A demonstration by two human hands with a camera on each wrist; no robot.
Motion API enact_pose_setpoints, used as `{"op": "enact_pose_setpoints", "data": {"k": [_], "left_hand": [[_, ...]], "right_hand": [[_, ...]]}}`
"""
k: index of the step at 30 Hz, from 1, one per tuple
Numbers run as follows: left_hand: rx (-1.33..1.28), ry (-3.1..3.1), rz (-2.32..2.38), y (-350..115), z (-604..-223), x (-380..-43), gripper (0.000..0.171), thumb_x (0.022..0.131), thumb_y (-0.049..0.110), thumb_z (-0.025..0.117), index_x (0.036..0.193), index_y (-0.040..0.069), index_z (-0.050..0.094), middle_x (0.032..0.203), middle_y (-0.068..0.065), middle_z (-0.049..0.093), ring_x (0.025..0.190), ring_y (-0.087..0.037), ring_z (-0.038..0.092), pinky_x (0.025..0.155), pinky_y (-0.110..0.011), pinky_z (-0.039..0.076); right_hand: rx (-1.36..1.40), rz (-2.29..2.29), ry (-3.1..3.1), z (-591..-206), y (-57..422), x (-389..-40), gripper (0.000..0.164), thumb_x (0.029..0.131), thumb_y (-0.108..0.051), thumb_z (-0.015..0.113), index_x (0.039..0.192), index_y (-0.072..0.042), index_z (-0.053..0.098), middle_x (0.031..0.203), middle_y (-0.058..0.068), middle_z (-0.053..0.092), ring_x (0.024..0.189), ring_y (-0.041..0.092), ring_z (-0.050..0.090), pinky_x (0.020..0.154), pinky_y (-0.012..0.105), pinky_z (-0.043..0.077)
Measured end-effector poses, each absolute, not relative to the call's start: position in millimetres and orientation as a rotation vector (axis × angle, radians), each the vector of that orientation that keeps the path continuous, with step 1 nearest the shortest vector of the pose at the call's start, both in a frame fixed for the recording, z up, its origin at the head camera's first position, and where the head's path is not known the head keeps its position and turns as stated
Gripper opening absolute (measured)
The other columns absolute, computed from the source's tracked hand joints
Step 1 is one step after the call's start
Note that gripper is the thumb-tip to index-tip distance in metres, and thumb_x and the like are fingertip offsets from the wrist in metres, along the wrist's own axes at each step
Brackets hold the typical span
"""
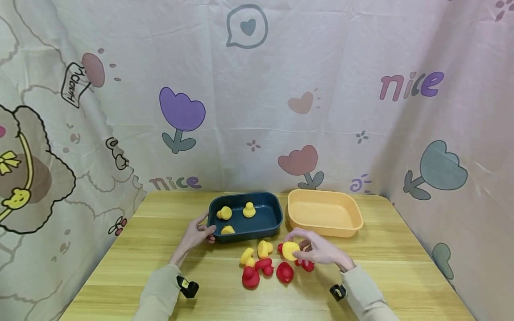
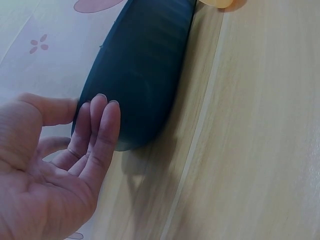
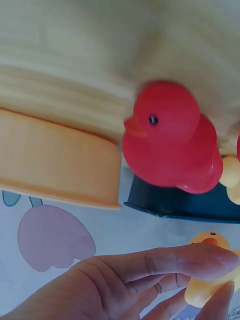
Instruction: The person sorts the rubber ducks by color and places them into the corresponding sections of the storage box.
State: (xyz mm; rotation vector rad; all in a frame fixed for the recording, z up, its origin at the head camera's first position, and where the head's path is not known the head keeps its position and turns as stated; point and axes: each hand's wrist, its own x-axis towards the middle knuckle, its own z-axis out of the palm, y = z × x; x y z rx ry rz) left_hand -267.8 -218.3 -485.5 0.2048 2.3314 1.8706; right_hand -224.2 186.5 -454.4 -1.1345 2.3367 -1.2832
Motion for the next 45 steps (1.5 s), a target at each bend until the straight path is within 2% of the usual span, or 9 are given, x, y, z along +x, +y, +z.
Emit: {"op": "enact_pose_setpoints", "data": {"k": [11, 16, 21, 24, 27, 30, 36, 39, 45], "left_hand": [[0.181, 2.317, 1.876, -217.9, -485.2, -266.8, 0.075, 0.100, 0.005, 0.060, 0.159, -0.004, 0.015, 0.069, -0.002, 0.064, 0.063, -0.009, 0.069, 0.071, -0.036, 0.066], [0.180, 2.322, 1.881, -217.9, -484.8, -266.6, 0.075, 0.099, 0.005, 0.060, 0.159, -0.004, 0.015, 0.069, -0.002, 0.065, 0.062, -0.009, 0.069, 0.070, -0.035, 0.066], [0.186, 2.312, 1.889, -218.5, -485.3, -267.4, 0.076, 0.099, 0.004, 0.060, 0.159, -0.005, 0.015, 0.068, -0.001, 0.065, 0.062, -0.010, 0.070, 0.070, -0.038, 0.066], [0.186, 2.303, 1.894, -218.5, -485.4, -267.8, 0.076, 0.099, 0.003, 0.060, 0.159, -0.005, 0.014, 0.067, 0.000, 0.064, 0.062, -0.009, 0.069, 0.070, -0.039, 0.066], [0.184, 2.303, 1.890, -218.2, -485.0, -267.6, 0.075, 0.099, 0.003, 0.059, 0.159, -0.005, 0.014, 0.067, 0.000, 0.064, 0.062, -0.009, 0.069, 0.070, -0.039, 0.066], [0.179, 2.304, 1.881, -217.8, -484.5, -267.0, 0.075, 0.099, 0.004, 0.059, 0.159, -0.005, 0.014, 0.068, 0.000, 0.064, 0.063, -0.009, 0.069, 0.071, -0.039, 0.066], [0.192, 2.299, 1.881, -218.0, -483.7, -266.8, 0.075, 0.099, 0.005, 0.059, 0.159, -0.006, 0.014, 0.069, -0.001, 0.065, 0.063, -0.009, 0.069, 0.071, -0.040, 0.066], [0.195, 2.299, 1.881, -218.1, -483.8, -267.2, 0.075, 0.099, 0.004, 0.059, 0.158, -0.007, 0.014, 0.069, -0.002, 0.065, 0.062, -0.009, 0.069, 0.071, -0.041, 0.066], [0.190, 2.300, 1.876, -217.4, -484.0, -268.0, 0.076, 0.099, 0.004, 0.059, 0.158, -0.007, 0.014, 0.069, -0.002, 0.065, 0.062, -0.010, 0.069, 0.071, -0.041, 0.066]], "right_hand": [[-1.122, -1.230, 2.391, -433.9, 168.4, -240.3, 0.033, 0.095, -0.010, 0.066, 0.127, -0.006, 0.058, 0.127, 0.013, 0.059, 0.093, 0.012, 0.065, 0.086, 0.024, 0.059], [-1.132, -1.230, 2.387, -428.4, 160.7, -251.0, 0.033, 0.095, -0.009, 0.067, 0.126, -0.009, 0.058, 0.120, 0.012, 0.061, 0.081, 0.015, 0.068, 0.076, 0.028, 0.063], [-1.151, -1.289, 2.321, -422.5, 154.0, -261.6, 0.033, 0.096, -0.006, 0.066, 0.127, -0.006, 0.058, 0.113, 0.016, 0.061, 0.069, 0.037, 0.068, 0.062, 0.043, 0.064], [-1.128, -1.311, 2.312, -418.2, 150.6, -267.8, 0.033, 0.096, -0.006, 0.065, 0.129, -0.006, 0.058, 0.114, 0.017, 0.062, 0.068, 0.042, 0.067, 0.060, 0.042, 0.064], [-1.093, -1.322, 2.330, -414.2, 146.7, -273.7, 0.033, 0.097, -0.008, 0.065, 0.130, -0.008, 0.060, 0.116, 0.016, 0.063, 0.069, 0.037, 0.068, 0.059, 0.035, 0.063], [-1.050, -1.368, 2.336, -410.2, 142.0, -278.8, 0.035, 0.096, -0.009, 0.067, 0.130, -0.009, 0.061, 0.113, 0.018, 0.067, 0.073, 0.039, 0.070, 0.061, 0.034, 0.064], [-1.004, -1.458, 2.350, -403.1, 130.8, -288.1, 0.036, 0.095, -0.004, 0.066, 0.131, -0.003, 0.062, 0.117, 0.025, 0.066, 0.080, 0.050, 0.070, 0.067, 0.046, 0.065], [-1.006, -1.454, 2.384, -400.3, 125.4, -293.1, 0.036, 0.094, -0.002, 0.067, 0.130, -0.001, 0.062, 0.120, 0.024, 0.063, 0.079, 0.047, 0.071, 0.071, 0.051, 0.065], [-1.049, -1.386, 2.455, -395.7, 115.0, -302.9, 0.037, 0.094, -0.003, 0.067, 0.130, 0.001, 0.060, 0.119, 0.023, 0.060, 0.074, 0.035, 0.075, 0.070, 0.045, 0.066]]}}
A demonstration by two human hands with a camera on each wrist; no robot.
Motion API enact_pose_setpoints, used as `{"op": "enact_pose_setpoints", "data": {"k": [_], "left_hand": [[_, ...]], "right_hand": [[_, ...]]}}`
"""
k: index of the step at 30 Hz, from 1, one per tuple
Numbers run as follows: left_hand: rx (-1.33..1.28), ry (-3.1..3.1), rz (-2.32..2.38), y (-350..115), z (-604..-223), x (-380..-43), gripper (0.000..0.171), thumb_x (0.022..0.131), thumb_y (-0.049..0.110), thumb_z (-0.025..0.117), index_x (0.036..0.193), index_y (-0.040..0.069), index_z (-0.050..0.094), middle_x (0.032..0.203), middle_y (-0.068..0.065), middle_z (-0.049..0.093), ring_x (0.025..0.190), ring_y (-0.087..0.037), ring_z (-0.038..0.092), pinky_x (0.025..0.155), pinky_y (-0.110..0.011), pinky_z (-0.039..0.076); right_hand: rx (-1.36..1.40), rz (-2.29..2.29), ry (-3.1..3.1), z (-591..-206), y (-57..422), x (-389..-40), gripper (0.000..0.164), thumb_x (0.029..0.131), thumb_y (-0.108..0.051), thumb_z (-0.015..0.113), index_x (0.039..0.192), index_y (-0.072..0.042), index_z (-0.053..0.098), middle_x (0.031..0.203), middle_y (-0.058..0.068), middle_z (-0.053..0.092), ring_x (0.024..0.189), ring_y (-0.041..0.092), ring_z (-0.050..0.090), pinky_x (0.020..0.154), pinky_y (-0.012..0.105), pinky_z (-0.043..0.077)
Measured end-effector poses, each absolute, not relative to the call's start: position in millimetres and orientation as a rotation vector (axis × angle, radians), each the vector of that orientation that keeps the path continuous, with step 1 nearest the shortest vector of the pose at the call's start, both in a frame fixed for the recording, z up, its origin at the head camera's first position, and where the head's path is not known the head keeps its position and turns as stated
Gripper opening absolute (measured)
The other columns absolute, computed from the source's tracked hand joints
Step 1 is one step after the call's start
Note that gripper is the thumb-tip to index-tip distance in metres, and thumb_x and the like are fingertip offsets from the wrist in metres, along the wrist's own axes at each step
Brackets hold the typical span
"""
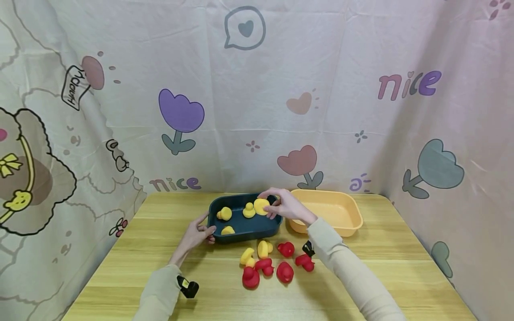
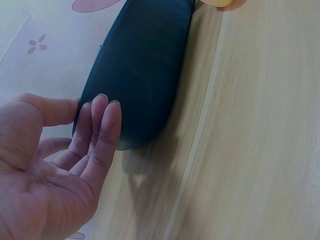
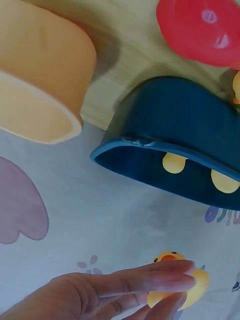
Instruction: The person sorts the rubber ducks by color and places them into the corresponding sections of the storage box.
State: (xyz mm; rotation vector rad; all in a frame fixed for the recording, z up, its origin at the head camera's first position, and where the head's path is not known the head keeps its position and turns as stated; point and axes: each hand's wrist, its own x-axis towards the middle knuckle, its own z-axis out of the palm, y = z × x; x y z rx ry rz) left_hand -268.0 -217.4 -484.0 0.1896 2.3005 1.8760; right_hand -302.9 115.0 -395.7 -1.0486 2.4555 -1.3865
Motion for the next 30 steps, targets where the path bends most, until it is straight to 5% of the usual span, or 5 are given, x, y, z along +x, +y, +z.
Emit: {"op": "enact_pose_setpoints", "data": {"k": [5, 12, 30], "left_hand": [[0.206, 2.310, 1.868, -217.4, -482.8, -267.0, 0.076, 0.099, 0.005, 0.060, 0.159, -0.006, 0.014, 0.071, -0.006, 0.068, 0.062, -0.011, 0.069, 0.072, -0.043, 0.066], [0.213, 2.322, 1.864, -218.1, -484.1, -266.9, 0.076, 0.099, 0.006, 0.060, 0.159, -0.006, 0.014, 0.071, -0.006, 0.068, 0.062, -0.010, 0.069, 0.071, -0.041, 0.066], [0.202, 2.316, 1.880, -217.1, -483.6, -265.6, 0.075, 0.099, 0.004, 0.059, 0.159, -0.005, 0.015, 0.069, -0.003, 0.066, 0.062, -0.010, 0.069, 0.070, -0.040, 0.066]], "right_hand": [[-1.079, -1.342, 2.476, -393.0, 106.2, -310.0, 0.036, 0.095, -0.002, 0.066, 0.130, 0.003, 0.060, 0.119, 0.023, 0.058, 0.074, 0.030, 0.075, 0.072, 0.047, 0.065], [-1.062, -1.282, 2.503, -396.6, 95.9, -320.9, 0.035, 0.094, -0.002, 0.067, 0.129, 0.004, 0.061, 0.116, 0.024, 0.057, 0.076, 0.031, 0.077, 0.070, 0.028, 0.065], [-0.822, -1.151, 2.546, -417.5, 67.4, -324.2, 0.031, 0.093, -0.004, 0.069, 0.125, -0.004, 0.066, 0.115, 0.019, 0.056, 0.075, 0.022, 0.077, 0.072, 0.029, 0.065]]}}
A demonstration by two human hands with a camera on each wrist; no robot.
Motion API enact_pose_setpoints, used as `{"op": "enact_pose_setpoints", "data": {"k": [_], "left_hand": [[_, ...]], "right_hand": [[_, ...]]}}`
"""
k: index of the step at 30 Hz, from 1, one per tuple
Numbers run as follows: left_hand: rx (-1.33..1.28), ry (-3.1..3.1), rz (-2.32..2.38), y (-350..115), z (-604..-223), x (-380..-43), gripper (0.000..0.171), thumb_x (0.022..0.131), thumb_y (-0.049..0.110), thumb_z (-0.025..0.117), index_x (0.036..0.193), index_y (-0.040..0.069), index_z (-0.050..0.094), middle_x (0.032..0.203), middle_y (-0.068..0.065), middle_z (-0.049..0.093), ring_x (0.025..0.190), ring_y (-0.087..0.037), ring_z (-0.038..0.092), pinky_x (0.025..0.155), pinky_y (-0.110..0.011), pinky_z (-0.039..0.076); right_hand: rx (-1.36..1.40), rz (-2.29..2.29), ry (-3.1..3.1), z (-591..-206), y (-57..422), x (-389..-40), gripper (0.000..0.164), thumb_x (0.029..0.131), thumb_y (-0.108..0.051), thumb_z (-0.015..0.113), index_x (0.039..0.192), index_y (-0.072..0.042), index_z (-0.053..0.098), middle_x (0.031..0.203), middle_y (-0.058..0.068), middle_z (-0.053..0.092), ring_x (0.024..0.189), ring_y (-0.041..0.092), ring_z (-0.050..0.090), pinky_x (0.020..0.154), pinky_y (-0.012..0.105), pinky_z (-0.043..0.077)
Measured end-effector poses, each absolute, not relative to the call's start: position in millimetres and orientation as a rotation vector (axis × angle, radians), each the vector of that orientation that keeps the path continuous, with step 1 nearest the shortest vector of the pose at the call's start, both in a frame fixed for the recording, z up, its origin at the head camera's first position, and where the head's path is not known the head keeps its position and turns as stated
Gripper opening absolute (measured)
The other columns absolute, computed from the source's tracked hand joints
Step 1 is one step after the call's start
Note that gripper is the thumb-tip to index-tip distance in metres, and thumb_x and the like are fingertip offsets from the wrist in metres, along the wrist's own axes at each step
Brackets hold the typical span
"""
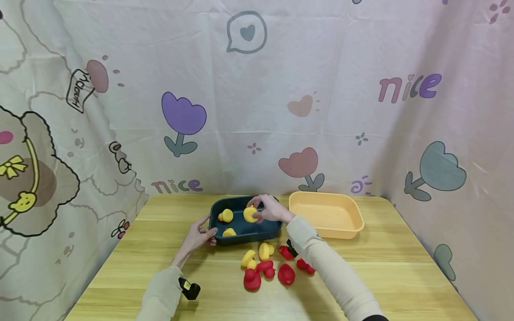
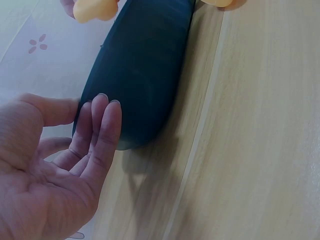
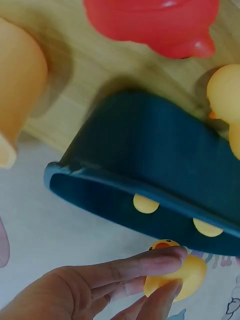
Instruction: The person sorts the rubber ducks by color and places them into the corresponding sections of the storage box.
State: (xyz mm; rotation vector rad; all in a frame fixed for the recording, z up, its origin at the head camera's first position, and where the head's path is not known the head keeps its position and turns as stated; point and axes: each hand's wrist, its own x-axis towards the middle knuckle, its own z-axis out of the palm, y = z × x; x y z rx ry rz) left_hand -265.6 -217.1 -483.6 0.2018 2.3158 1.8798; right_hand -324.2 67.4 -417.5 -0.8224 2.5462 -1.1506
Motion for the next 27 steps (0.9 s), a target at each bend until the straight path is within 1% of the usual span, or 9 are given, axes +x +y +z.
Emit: {"op": "enact_pose_setpoints", "data": {"k": [6, 10, 19, 24, 27], "left_hand": [[0.192, 2.308, 1.885, -216.7, -484.6, -266.1, 0.074, 0.100, 0.004, 0.058, 0.159, -0.006, 0.015, 0.068, -0.002, 0.065, 0.062, -0.010, 0.069, 0.070, -0.041, 0.066], [0.194, 2.311, 1.883, -217.1, -485.1, -266.4, 0.074, 0.100, 0.004, 0.059, 0.158, -0.006, 0.015, 0.068, -0.001, 0.065, 0.062, -0.010, 0.069, 0.070, -0.041, 0.066], [0.187, 2.312, 1.887, -216.8, -486.0, -266.2, 0.075, 0.099, 0.004, 0.059, 0.159, -0.006, 0.015, 0.067, 0.000, 0.065, 0.061, -0.009, 0.069, 0.072, -0.045, 0.066], [0.187, 2.309, 1.893, -216.8, -486.2, -266.3, 0.075, 0.099, 0.004, 0.059, 0.159, -0.006, 0.015, 0.067, 0.000, 0.064, 0.061, -0.009, 0.069, 0.071, -0.043, 0.066], [0.189, 2.313, 1.888, -216.8, -486.1, -266.5, 0.075, 0.099, 0.004, 0.059, 0.159, -0.005, 0.015, 0.067, -0.001, 0.064, 0.061, -0.009, 0.068, 0.070, -0.041, 0.066]], "right_hand": [[-0.817, -1.158, 2.530, -429.7, 63.9, -327.5, 0.031, 0.093, -0.002, 0.069, 0.123, -0.004, 0.067, 0.113, 0.018, 0.057, 0.072, 0.021, 0.076, 0.069, 0.028, 0.065], [-0.822, -1.150, 2.523, -435.0, 62.7, -327.6, 0.031, 0.093, -0.003, 0.068, 0.124, -0.004, 0.067, 0.116, 0.018, 0.058, 0.072, 0.021, 0.076, 0.069, 0.028, 0.065], [-0.807, -1.151, 2.506, -438.6, 59.6, -326.0, 0.031, 0.094, -0.002, 0.067, 0.125, -0.003, 0.066, 0.121, 0.020, 0.060, 0.075, 0.024, 0.076, 0.069, 0.029, 0.065], [-0.849, -1.162, 2.492, -439.1, 59.8, -326.2, 0.032, 0.095, -0.003, 0.067, 0.127, -0.003, 0.065, 0.122, 0.024, 0.062, 0.071, 0.025, 0.075, 0.065, 0.030, 0.065], [-0.867, -1.167, 2.483, -438.1, 62.2, -325.5, 0.034, 0.095, -0.003, 0.066, 0.129, -0.001, 0.063, 0.124, 0.027, 0.062, 0.068, 0.024, 0.074, 0.061, 0.028, 0.064]]}}
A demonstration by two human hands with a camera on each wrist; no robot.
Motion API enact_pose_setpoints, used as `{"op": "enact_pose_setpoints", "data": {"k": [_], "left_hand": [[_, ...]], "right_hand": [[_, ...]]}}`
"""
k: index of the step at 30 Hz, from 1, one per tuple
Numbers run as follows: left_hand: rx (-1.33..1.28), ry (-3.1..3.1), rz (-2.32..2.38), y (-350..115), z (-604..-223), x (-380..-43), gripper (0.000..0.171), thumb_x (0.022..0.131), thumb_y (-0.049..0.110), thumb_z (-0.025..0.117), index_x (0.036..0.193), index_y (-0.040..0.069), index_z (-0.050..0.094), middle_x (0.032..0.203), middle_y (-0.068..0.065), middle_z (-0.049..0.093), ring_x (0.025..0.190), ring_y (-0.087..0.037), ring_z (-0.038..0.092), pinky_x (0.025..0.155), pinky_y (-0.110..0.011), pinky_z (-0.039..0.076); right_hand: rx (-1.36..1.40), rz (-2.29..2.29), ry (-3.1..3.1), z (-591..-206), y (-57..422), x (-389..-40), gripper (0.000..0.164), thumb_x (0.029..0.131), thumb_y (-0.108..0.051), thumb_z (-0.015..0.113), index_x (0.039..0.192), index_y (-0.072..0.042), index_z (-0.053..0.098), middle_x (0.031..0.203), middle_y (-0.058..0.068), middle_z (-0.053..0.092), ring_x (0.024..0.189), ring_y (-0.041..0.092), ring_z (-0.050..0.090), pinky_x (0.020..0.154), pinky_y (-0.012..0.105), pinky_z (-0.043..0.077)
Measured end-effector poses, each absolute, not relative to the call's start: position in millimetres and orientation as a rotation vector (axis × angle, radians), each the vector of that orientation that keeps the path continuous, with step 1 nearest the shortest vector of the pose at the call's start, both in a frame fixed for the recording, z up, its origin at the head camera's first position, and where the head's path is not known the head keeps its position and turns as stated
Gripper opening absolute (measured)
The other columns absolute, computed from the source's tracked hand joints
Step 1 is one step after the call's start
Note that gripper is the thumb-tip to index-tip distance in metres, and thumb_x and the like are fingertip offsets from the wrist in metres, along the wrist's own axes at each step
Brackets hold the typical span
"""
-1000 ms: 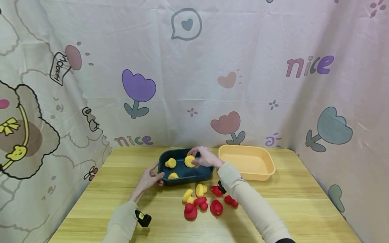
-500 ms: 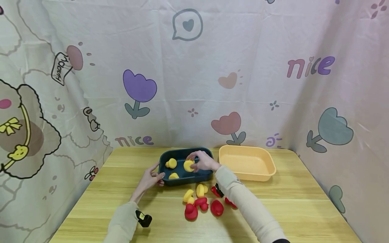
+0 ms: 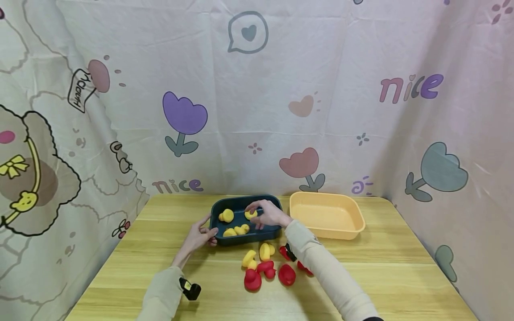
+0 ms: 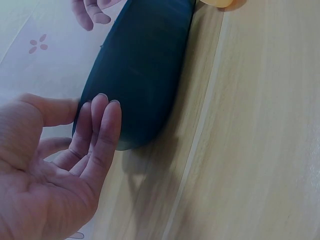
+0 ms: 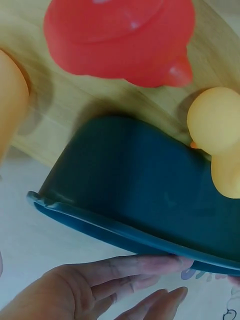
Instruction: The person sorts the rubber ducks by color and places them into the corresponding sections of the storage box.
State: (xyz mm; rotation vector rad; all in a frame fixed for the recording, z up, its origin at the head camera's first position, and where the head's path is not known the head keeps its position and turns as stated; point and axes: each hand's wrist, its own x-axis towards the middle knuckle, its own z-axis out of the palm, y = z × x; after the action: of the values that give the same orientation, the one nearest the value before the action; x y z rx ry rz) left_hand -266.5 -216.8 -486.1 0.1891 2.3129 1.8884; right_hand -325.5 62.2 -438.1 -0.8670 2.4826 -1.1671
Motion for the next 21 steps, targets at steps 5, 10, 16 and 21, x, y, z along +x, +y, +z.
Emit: {"op": "enact_pose_setpoints", "data": {"k": [5, 10, 16, 21], "left_hand": [[0.186, 2.306, 1.893, -217.4, -486.5, -267.1, 0.075, 0.099, 0.004, 0.059, 0.159, -0.004, 0.015, 0.067, -0.001, 0.064, 0.062, -0.010, 0.068, 0.070, -0.040, 0.066], [0.187, 2.300, 1.902, -217.9, -487.3, -267.2, 0.075, 0.099, 0.004, 0.059, 0.159, -0.003, 0.015, 0.067, 0.000, 0.064, 0.061, -0.010, 0.068, 0.071, -0.040, 0.066], [0.196, 2.294, 1.918, -217.7, -488.1, -267.0, 0.075, 0.099, 0.003, 0.059, 0.159, -0.005, 0.015, 0.067, -0.001, 0.065, 0.061, -0.009, 0.069, 0.068, -0.037, 0.066], [0.205, 2.296, 1.916, -218.2, -488.7, -267.5, 0.075, 0.099, 0.003, 0.059, 0.158, -0.006, 0.015, 0.067, -0.002, 0.065, 0.061, -0.009, 0.069, 0.067, -0.035, 0.066]], "right_hand": [[-0.894, -1.153, 2.475, -436.0, 68.9, -321.1, 0.038, 0.095, -0.005, 0.066, 0.132, 0.003, 0.060, 0.123, 0.027, 0.062, 0.070, 0.021, 0.074, 0.060, 0.025, 0.063], [-0.945, -1.176, 2.449, -436.1, 76.3, -315.3, 0.038, 0.095, -0.003, 0.066, 0.131, 0.006, 0.060, 0.119, 0.029, 0.062, 0.077, 0.028, 0.073, 0.061, 0.025, 0.063], [-1.022, -1.197, 2.430, -436.3, 89.1, -305.7, 0.037, 0.094, -0.005, 0.068, 0.129, 0.005, 0.062, 0.119, 0.032, 0.063, 0.080, 0.032, 0.073, 0.067, 0.020, 0.062], [-1.051, -1.180, 2.461, -435.7, 102.0, -295.0, 0.034, 0.093, -0.010, 0.070, 0.125, 0.001, 0.065, 0.117, 0.028, 0.065, 0.087, 0.023, 0.071, 0.075, 0.016, 0.059]]}}
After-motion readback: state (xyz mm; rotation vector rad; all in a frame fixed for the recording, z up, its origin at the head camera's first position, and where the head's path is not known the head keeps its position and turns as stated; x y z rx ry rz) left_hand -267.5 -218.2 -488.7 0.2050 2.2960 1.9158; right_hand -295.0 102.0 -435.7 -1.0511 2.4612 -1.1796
